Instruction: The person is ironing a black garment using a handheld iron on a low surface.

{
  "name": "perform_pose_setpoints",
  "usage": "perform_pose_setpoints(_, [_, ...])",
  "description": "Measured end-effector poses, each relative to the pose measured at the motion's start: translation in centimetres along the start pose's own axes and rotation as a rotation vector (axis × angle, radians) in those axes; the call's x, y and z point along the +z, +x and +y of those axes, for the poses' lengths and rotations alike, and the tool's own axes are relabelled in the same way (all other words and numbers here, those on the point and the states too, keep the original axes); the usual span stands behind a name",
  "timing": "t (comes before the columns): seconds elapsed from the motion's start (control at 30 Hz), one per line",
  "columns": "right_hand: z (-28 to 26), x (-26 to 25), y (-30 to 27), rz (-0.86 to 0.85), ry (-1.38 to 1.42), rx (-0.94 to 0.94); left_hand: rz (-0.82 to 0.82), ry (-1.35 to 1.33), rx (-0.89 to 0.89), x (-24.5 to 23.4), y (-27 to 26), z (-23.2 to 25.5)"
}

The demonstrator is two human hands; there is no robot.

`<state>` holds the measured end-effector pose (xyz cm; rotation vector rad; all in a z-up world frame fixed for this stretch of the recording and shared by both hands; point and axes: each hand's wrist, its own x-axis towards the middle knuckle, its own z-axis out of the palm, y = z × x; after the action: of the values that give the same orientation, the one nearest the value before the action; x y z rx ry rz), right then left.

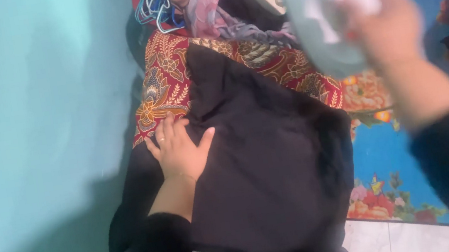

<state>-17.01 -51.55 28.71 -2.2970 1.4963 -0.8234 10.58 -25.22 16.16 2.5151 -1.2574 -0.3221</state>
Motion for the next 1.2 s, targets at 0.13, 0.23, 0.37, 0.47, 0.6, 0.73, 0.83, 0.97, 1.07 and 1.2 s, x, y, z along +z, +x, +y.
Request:
perform_pose_setpoints(0.13, [5.3,-7.6,-6.3,-0.167,-0.14,-0.346,0.152,-0.154,0.055,-1.4,2.0,2.8])
perform_pose_setpoints(0.23, [-4.1,-8.2,-11.4,-0.471,-0.312,-0.431,0.145,-0.001,0.38,0.0,4.7,4.9])
perform_pose_setpoints(0.37, [-3.6,-5.0,-17.1,-0.636,-0.119,-0.603,-0.05,-0.023,0.716,3.0,8.1,10.4])
perform_pose_setpoints(0.47, [-3.2,-4.2,-18.0,-0.657,-0.094,-0.631,-0.031,-0.078,0.966,3.3,9.2,13.8])
perform_pose_setpoints(0.6, [-2.3,-4.7,-18.1,-0.588,-0.09,-0.569,-0.617,-0.225,0.811,-0.9,10.0,16.6])
perform_pose_setpoints(0.73, [-1.9,-4.4,-18.2,-0.556,-0.051,-0.606,-0.441,0.006,0.766,-2.6,11.7,16.9])
perform_pose_setpoints(0.83, [-1.9,-4.2,-18.1,-0.55,-0.056,-0.619,-0.221,0.178,0.742,-2.7,11.1,17.8])
perform_pose_setpoints(0.97, [-1.8,-4.1,-18.1,-0.534,-0.053,-0.629,-0.483,0.196,0.74,-0.1,8.3,21.6])
perform_pose_setpoints(1.07, [-1.7,-4.0,-18.1,-0.565,-0.056,-0.621,-0.572,0.301,0.875,1.1,6.3,25.0])
perform_pose_setpoints(1.2, [-1.6,-4.4,-18.1,-0.561,-0.04,-0.618,-1.007,0.52,0.848,4.3,5.5,26.4])
